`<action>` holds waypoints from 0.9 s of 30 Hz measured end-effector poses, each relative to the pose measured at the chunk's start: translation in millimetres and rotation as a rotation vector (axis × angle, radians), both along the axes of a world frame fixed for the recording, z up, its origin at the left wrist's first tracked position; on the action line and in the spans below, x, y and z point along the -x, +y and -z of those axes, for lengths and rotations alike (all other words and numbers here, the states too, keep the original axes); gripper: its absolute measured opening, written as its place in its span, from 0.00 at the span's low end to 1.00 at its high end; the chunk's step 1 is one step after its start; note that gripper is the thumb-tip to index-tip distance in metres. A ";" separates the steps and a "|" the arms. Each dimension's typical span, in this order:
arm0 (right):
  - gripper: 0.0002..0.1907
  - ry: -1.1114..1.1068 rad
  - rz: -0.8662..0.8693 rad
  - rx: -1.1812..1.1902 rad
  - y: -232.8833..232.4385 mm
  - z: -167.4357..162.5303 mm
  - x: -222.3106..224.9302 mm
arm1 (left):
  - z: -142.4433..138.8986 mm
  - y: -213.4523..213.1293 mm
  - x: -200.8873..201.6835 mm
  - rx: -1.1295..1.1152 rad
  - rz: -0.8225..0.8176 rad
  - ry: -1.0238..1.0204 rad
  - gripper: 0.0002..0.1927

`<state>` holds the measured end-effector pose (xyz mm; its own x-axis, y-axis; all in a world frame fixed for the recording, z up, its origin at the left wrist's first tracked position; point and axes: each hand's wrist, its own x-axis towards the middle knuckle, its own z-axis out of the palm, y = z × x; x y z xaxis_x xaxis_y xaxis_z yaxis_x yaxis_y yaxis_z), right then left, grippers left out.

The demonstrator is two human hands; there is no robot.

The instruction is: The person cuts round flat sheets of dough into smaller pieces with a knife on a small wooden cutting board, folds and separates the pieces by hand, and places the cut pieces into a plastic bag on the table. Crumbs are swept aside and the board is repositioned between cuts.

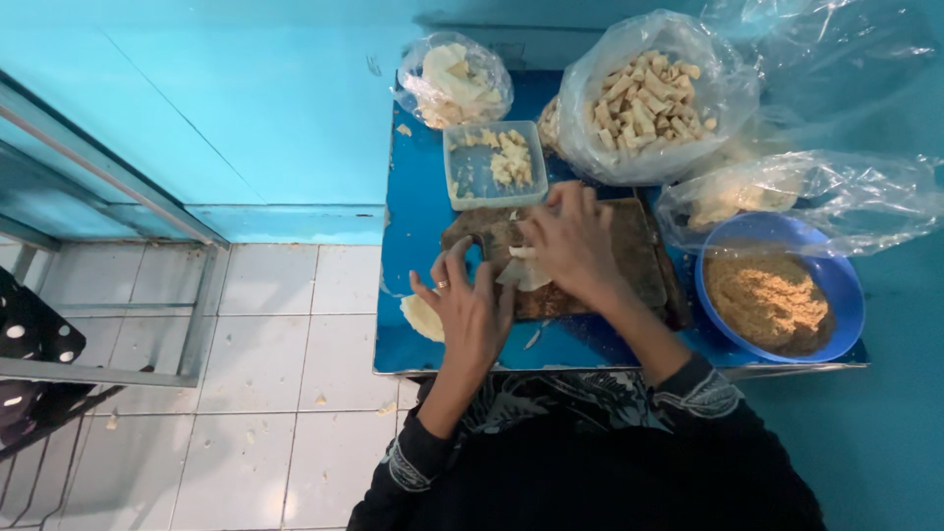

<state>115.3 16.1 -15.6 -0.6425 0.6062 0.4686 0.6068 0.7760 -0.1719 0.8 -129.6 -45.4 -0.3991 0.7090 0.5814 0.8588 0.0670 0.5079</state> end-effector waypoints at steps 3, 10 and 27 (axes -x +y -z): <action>0.15 0.049 -0.133 0.117 1.9 -10.7 -13.3 | 2.6 -0.8 -0.8 0.017 -0.018 -0.005 0.13; 0.10 0.270 -0.292 0.122 -10.7 -17.8 -20.7 | 10.8 7.3 -7.2 0.049 -0.063 0.033 0.11; 0.24 0.655 0.137 0.223 11.5 -100.0 -136.7 | -16.7 35.2 -5.6 -0.027 0.304 -0.290 0.11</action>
<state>252.0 27.6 84.4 -0.1816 0.7878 0.5886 0.4135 0.6042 -0.6811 6.4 -94.4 -28.7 -0.3241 0.8058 0.4955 0.6585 -0.1839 0.7298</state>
